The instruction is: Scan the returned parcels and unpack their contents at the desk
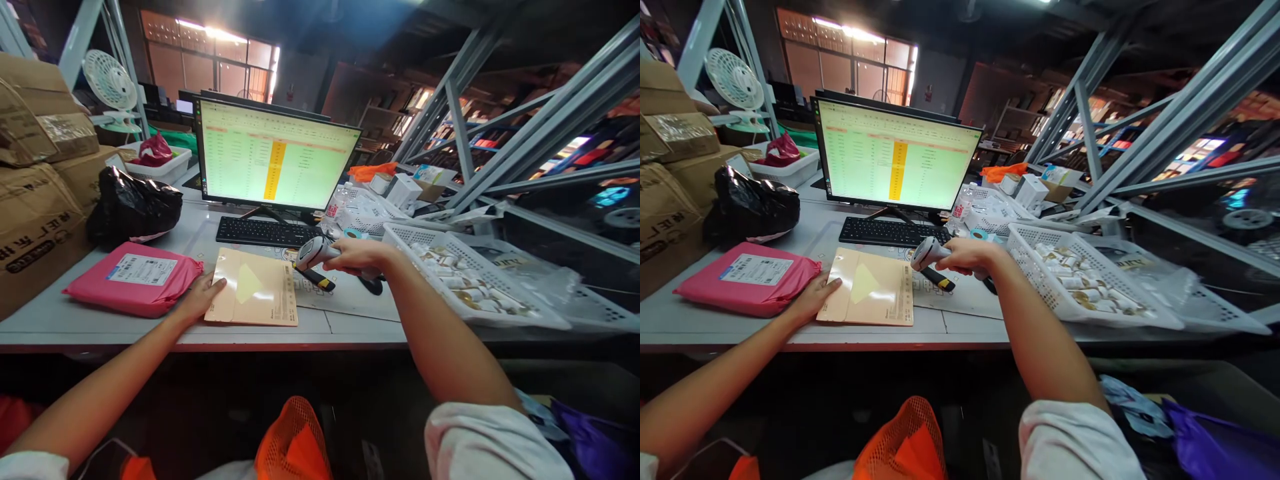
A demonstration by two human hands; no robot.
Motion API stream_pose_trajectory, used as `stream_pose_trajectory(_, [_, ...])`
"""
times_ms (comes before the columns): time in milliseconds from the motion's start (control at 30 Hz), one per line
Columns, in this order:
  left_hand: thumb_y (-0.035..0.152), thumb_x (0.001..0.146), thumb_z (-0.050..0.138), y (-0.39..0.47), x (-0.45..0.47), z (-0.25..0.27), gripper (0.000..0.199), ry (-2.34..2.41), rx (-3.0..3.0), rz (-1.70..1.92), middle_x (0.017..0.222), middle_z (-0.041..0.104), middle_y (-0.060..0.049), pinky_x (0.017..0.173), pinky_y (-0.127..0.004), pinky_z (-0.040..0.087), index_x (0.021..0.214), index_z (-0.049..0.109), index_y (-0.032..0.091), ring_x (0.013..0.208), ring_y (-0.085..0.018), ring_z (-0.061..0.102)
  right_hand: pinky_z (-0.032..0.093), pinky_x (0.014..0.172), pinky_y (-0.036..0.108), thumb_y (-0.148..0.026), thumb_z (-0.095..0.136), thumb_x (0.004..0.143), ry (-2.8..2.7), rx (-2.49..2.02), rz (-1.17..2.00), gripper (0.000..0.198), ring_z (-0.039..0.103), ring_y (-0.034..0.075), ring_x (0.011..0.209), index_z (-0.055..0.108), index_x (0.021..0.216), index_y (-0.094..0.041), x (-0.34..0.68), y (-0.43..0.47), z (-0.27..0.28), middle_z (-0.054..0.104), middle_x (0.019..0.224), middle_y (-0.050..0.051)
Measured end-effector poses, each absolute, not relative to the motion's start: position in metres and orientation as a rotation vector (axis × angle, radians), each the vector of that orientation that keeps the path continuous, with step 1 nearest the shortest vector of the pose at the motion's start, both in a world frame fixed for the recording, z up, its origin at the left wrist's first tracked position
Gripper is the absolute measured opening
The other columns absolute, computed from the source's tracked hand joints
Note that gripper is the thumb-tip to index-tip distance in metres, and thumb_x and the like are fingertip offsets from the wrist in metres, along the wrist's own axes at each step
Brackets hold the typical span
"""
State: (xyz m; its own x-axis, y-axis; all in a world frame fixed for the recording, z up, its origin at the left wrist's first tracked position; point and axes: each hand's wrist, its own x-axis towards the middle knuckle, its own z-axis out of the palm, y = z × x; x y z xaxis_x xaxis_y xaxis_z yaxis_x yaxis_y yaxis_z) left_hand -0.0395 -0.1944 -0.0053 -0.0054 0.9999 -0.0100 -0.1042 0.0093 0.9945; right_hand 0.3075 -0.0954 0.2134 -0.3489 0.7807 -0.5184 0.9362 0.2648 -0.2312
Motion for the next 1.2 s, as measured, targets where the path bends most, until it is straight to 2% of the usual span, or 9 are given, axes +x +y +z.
stream_pose_trajectory(300, [0.059, 0.083, 0.074, -0.191, -0.043, -0.014, 0.066, 1.147, 1.149, 1.26, 0.123, 0.073, -0.018, 0.084, -0.039, 0.058, 0.126, 0.064, 0.011, 0.109, -0.034, 0.071, 0.036, 0.049, 0.026, -0.045, 0.067, 0.086, 2.319, 1.628, -0.865, 0.029, 0.048, 0.013, 0.046, 0.057, 0.077, -0.019, 0.325, -0.084, 0.189, 0.053, 0.052, -0.001])
stream_pose_trajectory(500, [0.058, 0.082, 0.075, -0.193, -0.04, -0.012, 0.065, 1.142, 1.123, 1.274, 0.123, 0.073, -0.018, 0.086, -0.04, 0.058, 0.126, 0.064, 0.011, 0.11, -0.035, 0.071, 0.039, 0.049, 0.025, -0.042, 0.058, 0.096, 2.275, 1.925, -0.777, 0.027, 0.052, 0.013, 0.049, 0.063, 0.101, -0.016, 0.34, -0.074, 0.145, 0.058, 0.058, 0.0])
stream_pose_trajectory(567, [0.058, 0.082, 0.075, -0.194, -0.039, -0.009, 0.066, 1.144, 1.111, 1.268, 0.122, 0.074, -0.018, 0.086, -0.041, 0.058, 0.127, 0.064, 0.012, 0.11, -0.036, 0.071, 0.044, 0.055, 0.026, -0.046, 0.058, 0.096, 2.212, 2.073, -0.631, 0.036, 0.062, 0.017, 0.059, 0.064, 0.108, -0.013, 0.346, -0.066, 0.125, 0.068, 0.072, 0.006])
stream_pose_trajectory(633, [0.058, 0.082, 0.075, -0.195, -0.037, -0.005, 0.067, 1.137, 1.094, 1.26, 0.121, 0.074, -0.018, 0.085, -0.042, 0.059, 0.128, 0.063, 0.012, 0.107, -0.036, 0.072, 0.051, 0.068, 0.03, -0.046, 0.058, 0.096, 2.141, 2.203, -0.445, 0.041, 0.071, 0.024, 0.083, 0.065, 0.114, -0.01, 0.353, -0.059, 0.103, 0.074, 0.098, 0.015])
stream_pose_trajectory(733, [0.059, 0.079, 0.077, -0.196, -0.035, -0.001, 0.068, 1.126, 1.072, 1.261, 0.12, 0.075, -0.017, 0.083, -0.041, 0.059, 0.126, 0.064, 0.012, 0.104, -0.035, 0.073, 0.052, 0.091, 0.038, -0.035, 0.056, 0.095, 2.079, 2.296, -0.275, 0.045, 0.066, 0.035, 0.118, 0.062, 0.128, -0.006, 0.361, -0.055, 0.076, 0.066, 0.129, 0.025])
stream_pose_trajectory(800, [0.059, 0.078, 0.078, -0.196, -0.034, 0.001, 0.067, 1.122, 1.058, 1.253, 0.12, 0.075, -0.016, 0.084, -0.04, 0.059, 0.124, 0.064, 0.013, 0.103, -0.034, 0.074, 0.05, 0.096, 0.044, -0.035, 0.056, 0.094, 2.035, 2.322, -0.264, 0.051, 0.063, 0.038, 0.123, 0.058, 0.136, -0.005, 0.364, -0.056, 0.067, 0.064, 0.133, 0.028])
stream_pose_trajectory(933, [0.057, 0.081, 0.076, -0.195, -0.034, 0.0, 0.065, 1.125, 1.048, 1.226, 0.122, 0.074, -0.016, 0.083, -0.041, 0.06, 0.127, 0.063, 0.014, 0.103, -0.034, 0.074, 0.049, 0.1, 0.047, -0.048, 0.053, 0.096, 2.029, 2.409, -0.104, 0.056, 0.06, 0.041, 0.127, 0.064, 0.131, -0.005, 0.355, -0.056, 0.076, 0.064, 0.133, 0.028])
stream_pose_trajectory(1033, [0.057, 0.081, 0.076, -0.194, -0.035, -0.002, 0.065, 1.13, 1.051, 1.228, 0.121, 0.075, -0.016, 0.082, -0.04, 0.06, 0.128, 0.062, 0.013, 0.103, -0.033, 0.074, 0.046, 0.104, 0.043, -0.036, 0.041, 0.102, 2.225, 2.473, 0.143, 0.052, 0.058, 0.036, 0.131, 0.058, 0.14, -0.006, 0.332, -0.043, 0.088, 0.063, 0.136, 0.026])
stream_pose_trajectory(1200, [0.061, 0.079, 0.077, -0.193, -0.038, -0.005, 0.072, 1.144, 1.091, 1.228, 0.115, 0.077, -0.016, 0.079, -0.038, 0.059, 0.129, 0.063, 0.012, 0.099, -0.033, 0.074, 0.047, 0.102, 0.03, -0.026, 0.06, 0.095, 2.473, 2.052, -0.228, 0.046, 0.065, 0.027, 0.122, 0.062, 0.14, -0.021, 0.277, -0.01, 0.081, 0.069, 0.132, 0.013])
